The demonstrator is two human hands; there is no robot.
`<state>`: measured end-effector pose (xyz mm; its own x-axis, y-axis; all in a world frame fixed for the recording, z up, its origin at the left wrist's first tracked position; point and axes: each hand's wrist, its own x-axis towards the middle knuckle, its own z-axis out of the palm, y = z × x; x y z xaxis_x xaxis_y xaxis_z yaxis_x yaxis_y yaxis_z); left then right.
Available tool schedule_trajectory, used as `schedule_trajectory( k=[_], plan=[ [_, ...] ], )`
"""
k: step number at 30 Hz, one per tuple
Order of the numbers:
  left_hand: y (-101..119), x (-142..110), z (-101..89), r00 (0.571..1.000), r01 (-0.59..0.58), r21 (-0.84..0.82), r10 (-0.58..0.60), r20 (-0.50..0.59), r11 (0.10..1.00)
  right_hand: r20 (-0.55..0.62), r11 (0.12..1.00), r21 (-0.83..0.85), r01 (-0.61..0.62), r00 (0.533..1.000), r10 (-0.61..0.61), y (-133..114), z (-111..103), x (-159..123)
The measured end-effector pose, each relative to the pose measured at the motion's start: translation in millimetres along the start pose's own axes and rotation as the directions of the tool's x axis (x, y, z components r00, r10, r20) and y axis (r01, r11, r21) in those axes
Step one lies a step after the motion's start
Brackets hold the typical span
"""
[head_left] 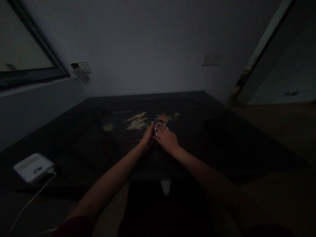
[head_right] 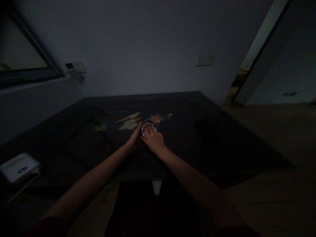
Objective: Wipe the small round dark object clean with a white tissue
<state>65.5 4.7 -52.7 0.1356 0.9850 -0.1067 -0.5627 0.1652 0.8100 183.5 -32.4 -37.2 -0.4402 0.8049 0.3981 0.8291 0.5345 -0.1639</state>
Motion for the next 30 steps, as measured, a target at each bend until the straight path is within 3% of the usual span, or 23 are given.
schedule_trajectory(
  k=[11,19,25,30],
  plan=[
    [-5.0,7.4,-9.4,0.999,0.023,-0.005,-0.023,0.044,1.0,-0.041,0.966,0.229,0.117,0.993,-0.11,17.9,0.6,1.5],
    [-0.9,1.0,-5.0,0.998,0.058,0.037,-0.058,-0.003,0.998,-0.077,0.913,0.398,0.088,0.995,-0.062,24.6,3.2,4.2],
    [-1.7,2.5,-5.7,0.999,0.042,0.042,-0.04,-0.033,0.998,-0.004,0.929,0.369,0.025,1.0,-0.025,20.9,-3.7,4.0],
    [-6.1,7.4,-11.3,0.999,0.004,0.042,-0.002,-0.044,0.999,0.092,0.98,0.189,-0.063,0.995,0.046,13.2,-13.8,3.4]
  ],
)
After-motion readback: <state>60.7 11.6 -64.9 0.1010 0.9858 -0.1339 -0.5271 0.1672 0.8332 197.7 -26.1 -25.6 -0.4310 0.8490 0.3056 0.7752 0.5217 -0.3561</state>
